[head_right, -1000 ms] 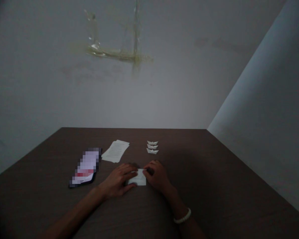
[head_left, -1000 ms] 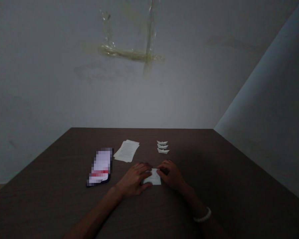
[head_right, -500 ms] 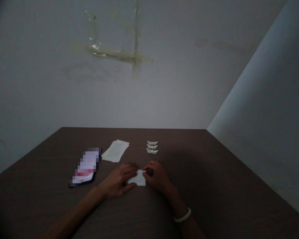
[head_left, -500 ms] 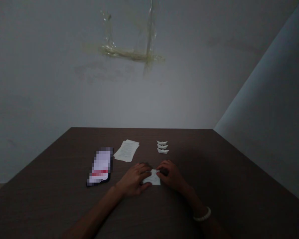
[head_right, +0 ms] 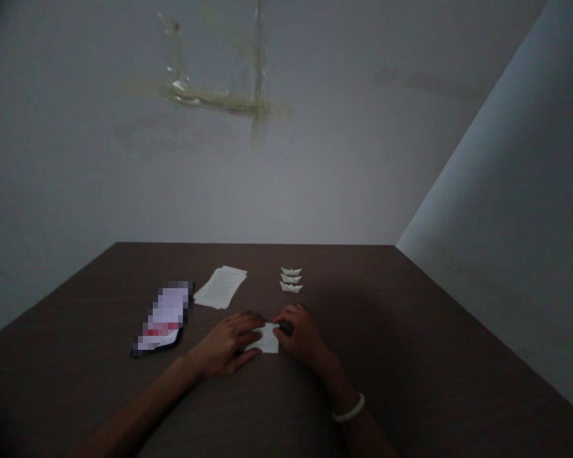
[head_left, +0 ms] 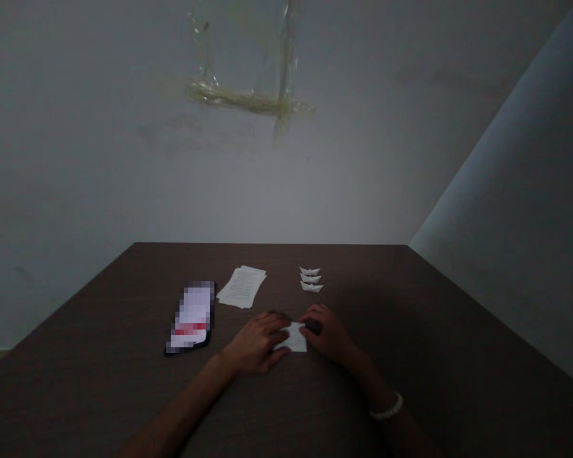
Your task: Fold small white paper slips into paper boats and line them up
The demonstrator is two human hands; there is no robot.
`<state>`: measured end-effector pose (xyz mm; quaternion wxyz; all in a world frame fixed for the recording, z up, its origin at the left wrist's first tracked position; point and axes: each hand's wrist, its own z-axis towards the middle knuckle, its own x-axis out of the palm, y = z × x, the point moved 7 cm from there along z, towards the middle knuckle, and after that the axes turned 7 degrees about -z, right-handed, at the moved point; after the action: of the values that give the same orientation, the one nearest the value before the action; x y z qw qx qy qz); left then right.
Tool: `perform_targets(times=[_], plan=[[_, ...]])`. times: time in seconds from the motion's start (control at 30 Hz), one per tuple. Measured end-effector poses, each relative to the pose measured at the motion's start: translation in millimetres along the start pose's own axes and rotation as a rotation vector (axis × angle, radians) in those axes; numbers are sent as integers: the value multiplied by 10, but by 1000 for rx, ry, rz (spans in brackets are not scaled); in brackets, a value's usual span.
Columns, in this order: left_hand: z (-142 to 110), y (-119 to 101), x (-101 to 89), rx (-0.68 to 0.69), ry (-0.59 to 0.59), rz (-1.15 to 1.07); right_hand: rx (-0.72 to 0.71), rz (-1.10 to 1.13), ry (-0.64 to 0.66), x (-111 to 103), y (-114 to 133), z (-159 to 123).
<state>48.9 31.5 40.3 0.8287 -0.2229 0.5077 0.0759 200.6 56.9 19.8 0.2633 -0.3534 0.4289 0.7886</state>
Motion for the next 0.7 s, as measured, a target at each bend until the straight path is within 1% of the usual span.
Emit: perform_targets(times=[0.27, 0.47, 0.7], plan=[[10, -8, 14, -12, 43, 13, -16, -4, 1, 0, 8, -1], [5, -13, 22, -6, 28, -18, -18, 1, -3, 5, 2, 1], [-5, -10, 52, -2, 35, -4, -10, 15, 13, -5, 18, -1]])
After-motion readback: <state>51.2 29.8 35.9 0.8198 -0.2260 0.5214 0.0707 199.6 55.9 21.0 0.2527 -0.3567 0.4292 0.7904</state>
